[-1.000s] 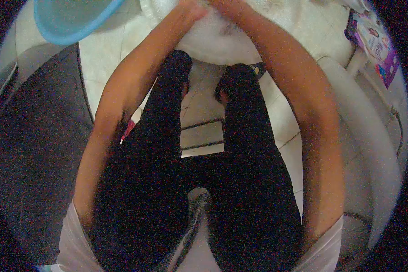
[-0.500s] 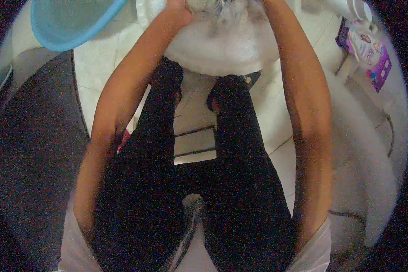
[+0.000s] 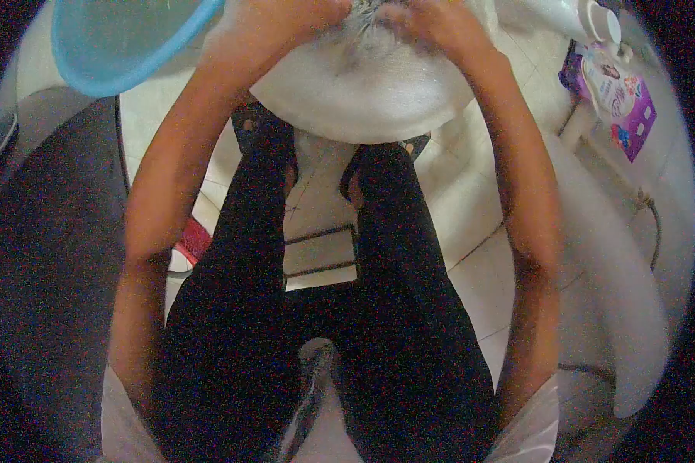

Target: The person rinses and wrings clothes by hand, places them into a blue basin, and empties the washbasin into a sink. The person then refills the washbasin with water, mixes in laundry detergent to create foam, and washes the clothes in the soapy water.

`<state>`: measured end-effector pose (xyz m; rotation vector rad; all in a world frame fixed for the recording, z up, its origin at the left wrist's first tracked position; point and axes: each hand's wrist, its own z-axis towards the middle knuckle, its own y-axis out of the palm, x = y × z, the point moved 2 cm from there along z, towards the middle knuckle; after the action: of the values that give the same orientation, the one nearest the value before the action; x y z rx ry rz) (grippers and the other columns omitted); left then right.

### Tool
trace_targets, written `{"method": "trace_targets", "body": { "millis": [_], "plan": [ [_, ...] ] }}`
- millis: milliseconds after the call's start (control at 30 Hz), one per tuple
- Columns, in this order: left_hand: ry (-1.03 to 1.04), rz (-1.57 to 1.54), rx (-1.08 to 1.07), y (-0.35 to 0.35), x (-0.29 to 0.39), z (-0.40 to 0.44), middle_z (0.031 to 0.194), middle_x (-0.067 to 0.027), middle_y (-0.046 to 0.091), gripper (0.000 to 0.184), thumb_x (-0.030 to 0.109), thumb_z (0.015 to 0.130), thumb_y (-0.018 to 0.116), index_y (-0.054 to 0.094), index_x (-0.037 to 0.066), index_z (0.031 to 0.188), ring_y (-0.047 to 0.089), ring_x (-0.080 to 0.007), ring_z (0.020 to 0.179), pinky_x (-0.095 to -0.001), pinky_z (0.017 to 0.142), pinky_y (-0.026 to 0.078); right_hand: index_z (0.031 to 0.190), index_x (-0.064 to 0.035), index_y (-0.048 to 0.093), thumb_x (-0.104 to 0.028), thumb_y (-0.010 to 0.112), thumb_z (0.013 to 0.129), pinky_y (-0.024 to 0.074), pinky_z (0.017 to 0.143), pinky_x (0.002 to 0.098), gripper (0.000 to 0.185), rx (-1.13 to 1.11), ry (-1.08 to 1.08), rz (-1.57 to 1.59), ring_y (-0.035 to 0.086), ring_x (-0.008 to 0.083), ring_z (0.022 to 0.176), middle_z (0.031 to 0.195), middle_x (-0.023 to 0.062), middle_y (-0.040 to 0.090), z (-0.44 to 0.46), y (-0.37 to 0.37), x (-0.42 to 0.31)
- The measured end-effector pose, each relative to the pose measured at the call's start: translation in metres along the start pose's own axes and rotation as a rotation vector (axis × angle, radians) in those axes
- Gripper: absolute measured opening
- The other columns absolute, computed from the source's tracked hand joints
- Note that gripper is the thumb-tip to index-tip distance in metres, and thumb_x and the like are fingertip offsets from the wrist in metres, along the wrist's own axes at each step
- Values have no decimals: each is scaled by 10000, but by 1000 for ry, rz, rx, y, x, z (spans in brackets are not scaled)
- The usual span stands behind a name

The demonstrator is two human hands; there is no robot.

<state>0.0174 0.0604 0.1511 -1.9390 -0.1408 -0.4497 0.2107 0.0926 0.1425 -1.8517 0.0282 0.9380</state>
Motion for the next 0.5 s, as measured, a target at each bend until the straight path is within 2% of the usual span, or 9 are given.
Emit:
{"method": "trace_targets", "body": {
  "millis": [33, 67, 133, 167, 233, 367, 433, 467, 500],
  "plan": [
    [45, 36, 18, -5, 6, -1, 1054, -289, 677, 282, 182, 881, 623, 701, 6, 1087, 681, -399, 984, -543, 864, 528, 1278, -51, 645, -60, 712, 801, 428, 1096, 478, 482, -132, -130, -5, 584, 386, 1246, 1284, 227, 649, -2, 6, -5],
    [49, 37, 18, 24, 4, 6, 1054, -289, 677, 282, 182, 881, 623, 701, 6, 1087, 681, -399, 984, -543, 864, 528, 1278, -51, 645, -60, 712, 801, 428, 1096, 478, 482, -128, -128, -5, 584, 386, 1246, 1284, 227, 649, -5, 12, 3],
    [200, 6, 450, 97, -5, 29, 1132, -264, 645, 347, 181, 841, 661, 662, 21, 1149, 631, -409, 1099, -548, 950, 487, 1306, -39, 618, -76, 695, 818, 414, 1110, 488, 496, -144, -107, -27, 568, 398, 1266, 1310, 238, 629, -10, 22, 21],
    [204, 7, 451, 94, -4, 26, 1132, -264, 645, 347, 181, 841, 661, 662, 21, 1149, 631, -409, 1099, -548, 950, 487, 1321, -33, 605, -84, 687, 827, 407, 1117, 494, 503, -148, -98, -52, 560, 404, 1275, 1323, 244, 619, -13, 27, 32],
    [281, -224, 417, 88, -2, 13, 1244, -236, 589, 481, 243, 819, 705, 597, 62, 1251, 547, -444, 1207, -545, 1056, 419, 1349, -22, 578, -101, 671, 844, 393, 1131, 504, 519, -142, -94, -123, 543, 417, 1295, 1349, 255, 600, -19, 39, 53],
    [283, -250, 286, 106, -9, 26, 1326, -227, 563, 594, 309, 812, 751, 553, 102, 1332, 508, -454, 1265, -554, 1094, 388, 1405, 2, 525, -133, 637, 878, 366, 1160, 525, 556, -87, -109, -365, 511, 441, 1333, 1400, 278, 560, -32, 80, 104],
    [191, -446, 207, 142, -21, 41, 1425, -211, 518, 613, 387, 856, 732, 538, 141, 1383, 473, -440, 1327, -576, 1117, 368, 1434, 14, 499, -149, 621, 895, 352, 1174, 536, 576, -26, -144, -523, 495, 453, 1352, 1426, 289, 540, -39, 110, 133],
    [193, -446, 203, 160, -25, 42, 1425, -211, 518, 613, 387, 856, 732, 538, 141, 1383, 473, -440, 1327, -576, 1117, 368, 1448, 19, 486, -157, 612, 903, 345, 1181, 541, 587, 6, -155, -594, 487, 460, 1362, 1439, 295, 530, -42, 126, 147],
    [217, -252, 395, 181, -32, 42, 1405, -209, 544, 563, 386, 897, 688, 550, 123, 1375, 506, -415, 1309, -584, 1102, 383, 1462, 25, 472, -166, 604, 912, 338, 1188, 547, 597, 28, -162, -659, 479, 466, 1372, 1452, 300, 520, -43, 140, 158]
  ]
}}
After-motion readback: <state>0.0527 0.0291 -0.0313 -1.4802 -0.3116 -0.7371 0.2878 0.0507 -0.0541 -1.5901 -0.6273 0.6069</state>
